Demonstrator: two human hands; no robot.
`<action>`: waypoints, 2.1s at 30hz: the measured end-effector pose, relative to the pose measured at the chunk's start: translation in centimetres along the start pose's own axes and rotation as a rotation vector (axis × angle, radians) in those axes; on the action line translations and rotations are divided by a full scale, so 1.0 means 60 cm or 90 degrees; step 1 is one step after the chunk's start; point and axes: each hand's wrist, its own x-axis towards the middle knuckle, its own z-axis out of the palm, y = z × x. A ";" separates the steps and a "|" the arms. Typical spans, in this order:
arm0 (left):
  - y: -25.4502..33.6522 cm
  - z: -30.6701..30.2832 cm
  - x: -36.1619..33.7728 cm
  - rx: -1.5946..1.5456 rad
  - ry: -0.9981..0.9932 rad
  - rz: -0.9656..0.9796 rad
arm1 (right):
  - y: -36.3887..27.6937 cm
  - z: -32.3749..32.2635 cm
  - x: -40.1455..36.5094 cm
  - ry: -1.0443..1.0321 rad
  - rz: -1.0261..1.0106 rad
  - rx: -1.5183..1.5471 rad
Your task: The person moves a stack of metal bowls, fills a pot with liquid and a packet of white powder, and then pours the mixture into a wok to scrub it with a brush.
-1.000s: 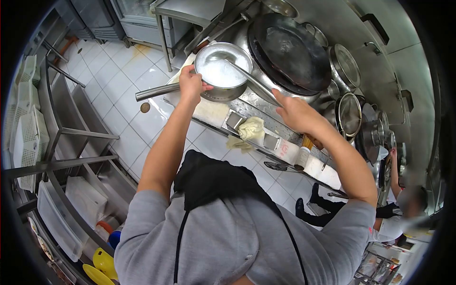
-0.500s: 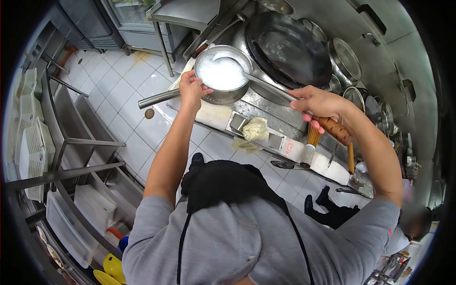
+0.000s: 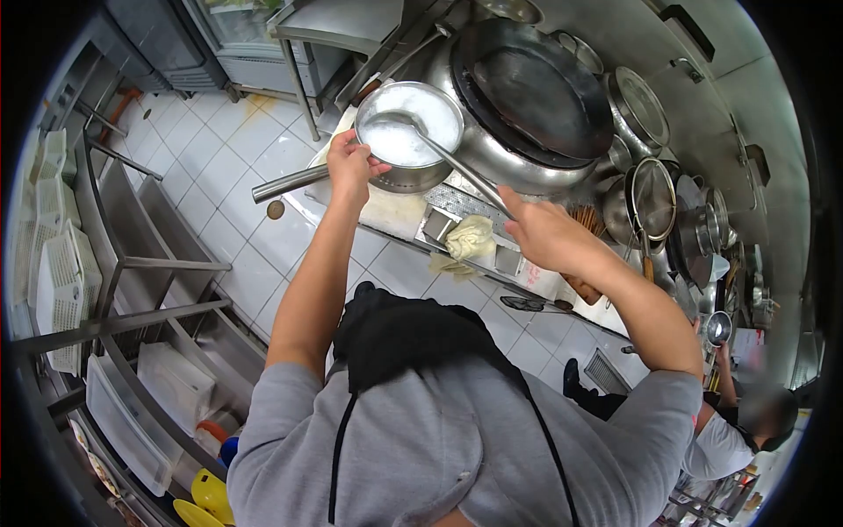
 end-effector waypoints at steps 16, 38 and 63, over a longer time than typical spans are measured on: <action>0.003 -0.003 0.000 0.004 -0.019 0.025 | -0.035 -0.106 0.016 -0.145 0.118 0.026; 0.010 -0.025 0.006 0.002 -0.087 0.006 | 0.009 0.030 0.005 -0.232 0.169 1.235; 0.068 -0.287 -0.085 -0.002 0.206 0.214 | -0.019 0.042 -0.114 0.166 0.109 0.663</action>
